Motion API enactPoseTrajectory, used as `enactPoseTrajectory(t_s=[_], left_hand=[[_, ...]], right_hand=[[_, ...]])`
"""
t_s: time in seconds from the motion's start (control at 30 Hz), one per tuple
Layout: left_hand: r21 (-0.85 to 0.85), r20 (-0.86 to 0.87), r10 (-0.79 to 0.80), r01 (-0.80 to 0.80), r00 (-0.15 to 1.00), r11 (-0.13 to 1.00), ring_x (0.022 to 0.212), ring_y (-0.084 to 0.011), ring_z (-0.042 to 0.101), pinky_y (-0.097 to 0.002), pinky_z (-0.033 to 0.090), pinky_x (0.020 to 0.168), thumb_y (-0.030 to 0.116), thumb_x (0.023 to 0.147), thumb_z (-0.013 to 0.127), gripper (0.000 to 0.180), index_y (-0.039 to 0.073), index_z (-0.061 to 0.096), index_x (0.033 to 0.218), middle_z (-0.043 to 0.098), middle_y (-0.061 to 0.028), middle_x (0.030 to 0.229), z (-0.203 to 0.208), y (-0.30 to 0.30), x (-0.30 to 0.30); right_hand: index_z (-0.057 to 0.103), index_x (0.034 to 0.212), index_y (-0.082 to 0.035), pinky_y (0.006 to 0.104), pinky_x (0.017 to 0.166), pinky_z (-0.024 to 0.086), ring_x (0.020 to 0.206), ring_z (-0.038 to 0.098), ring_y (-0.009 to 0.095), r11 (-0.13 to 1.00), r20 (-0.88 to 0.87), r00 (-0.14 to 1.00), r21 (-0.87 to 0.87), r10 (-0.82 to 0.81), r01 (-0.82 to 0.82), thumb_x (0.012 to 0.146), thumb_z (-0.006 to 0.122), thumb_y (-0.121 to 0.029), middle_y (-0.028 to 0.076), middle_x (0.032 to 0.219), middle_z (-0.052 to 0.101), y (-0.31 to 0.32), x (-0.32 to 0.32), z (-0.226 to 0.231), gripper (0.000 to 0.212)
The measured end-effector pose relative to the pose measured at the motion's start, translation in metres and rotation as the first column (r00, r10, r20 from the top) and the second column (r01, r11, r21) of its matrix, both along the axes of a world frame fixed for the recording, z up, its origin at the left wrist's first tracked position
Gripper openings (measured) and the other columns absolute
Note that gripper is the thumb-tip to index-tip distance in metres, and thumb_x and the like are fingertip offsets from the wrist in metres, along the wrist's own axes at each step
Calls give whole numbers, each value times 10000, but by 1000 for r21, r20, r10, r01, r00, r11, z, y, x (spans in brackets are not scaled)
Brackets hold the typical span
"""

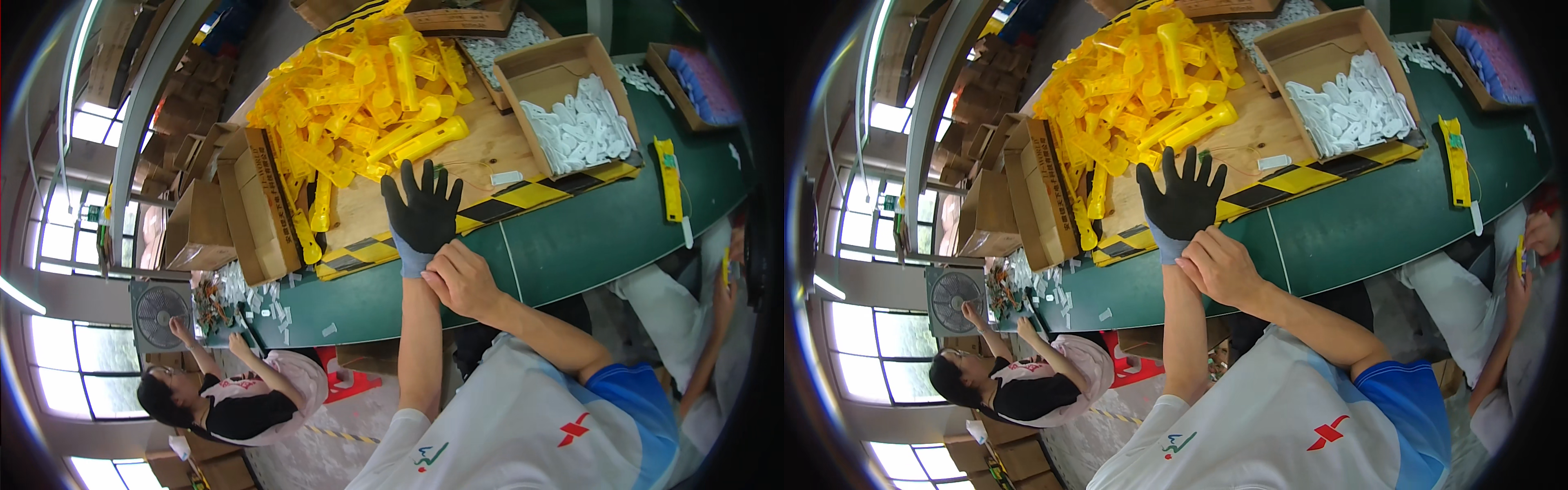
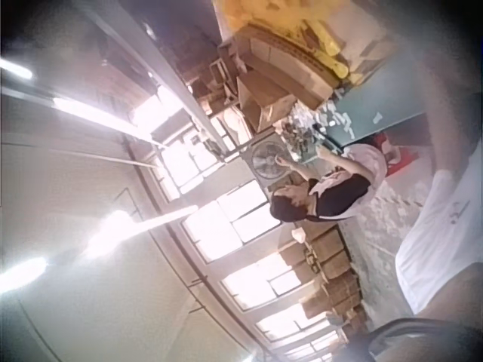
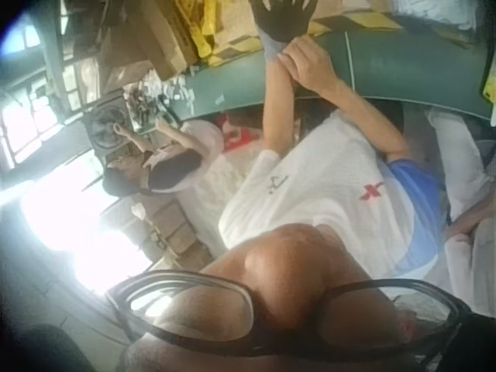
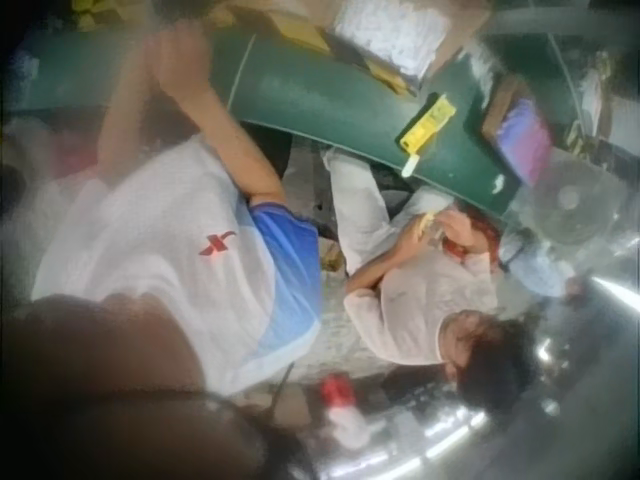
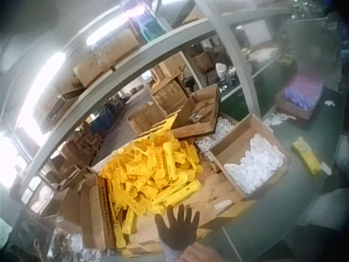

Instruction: The person assembles a green circuit board into a yellow plastic housing by hand, securing it with a white plastic clip.

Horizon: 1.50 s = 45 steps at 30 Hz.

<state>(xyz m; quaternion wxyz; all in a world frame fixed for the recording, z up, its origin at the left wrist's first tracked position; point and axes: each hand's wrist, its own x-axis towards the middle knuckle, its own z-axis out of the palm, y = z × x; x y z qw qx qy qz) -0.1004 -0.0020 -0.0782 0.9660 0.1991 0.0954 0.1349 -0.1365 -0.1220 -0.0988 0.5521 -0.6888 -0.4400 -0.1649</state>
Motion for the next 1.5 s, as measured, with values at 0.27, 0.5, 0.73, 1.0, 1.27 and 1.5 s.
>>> enactPoseTrajectory(t_s=[0.27,0.5,0.73,1.0,1.27,1.5], left_hand=[[137,37,20,-25,999,990,1331,-376,374,-610,256,1136,423,999,457,505,169,398,1432,395,-156,1432,1,0,20],[405,282,242,-344,928,847,1243,-321,511,-474,305,1129,440,1007,451,591,137,318,1497,563,-173,1309,28,-1,35],[932,69,284,-163,956,323,1375,-284,359,-382,279,1121,328,962,514,410,54,624,1246,461,-164,1446,-10,32,27],[825,-51,299,209,953,-524,1158,-358,549,-417,420,1010,133,857,657,323,68,667,1173,632,-185,1181,-36,59,17],[977,-74,363,-7,929,215,857,-150,680,-257,507,746,-72,831,627,283,-31,643,1110,707,-92,995,-58,47,13],[892,-111,398,-85,911,444,864,-242,699,-326,560,805,-59,893,561,257,-90,599,1145,687,-157,981,-59,51,5]], right_hand=[[534,815,-22,386,666,476,767,542,304,921,-60,928,-113,369,-374,889,614,-136,115,807,519,-18,7,-4,157],[524,815,-11,390,667,466,736,531,308,888,-72,885,12,460,-460,908,591,-126,115,793,506,-31,7,16,163],[549,852,-28,428,668,486,776,605,330,923,-150,946,-221,288,-316,931,564,-160,118,815,593,-20,17,15,155],[602,921,-43,424,702,503,793,633,322,898,-280,959,-407,49,-165,881,627,-162,106,844,646,-66,82,21,128],[599,942,-11,428,863,463,1042,564,308,919,63,962,-286,-265,272,819,716,-169,137,947,629,-40,136,-9,232],[599,906,-41,416,756,503,848,623,316,895,-406,914,-405,5,-185,820,723,-170,117,907,635,-48,143,-12,199]])
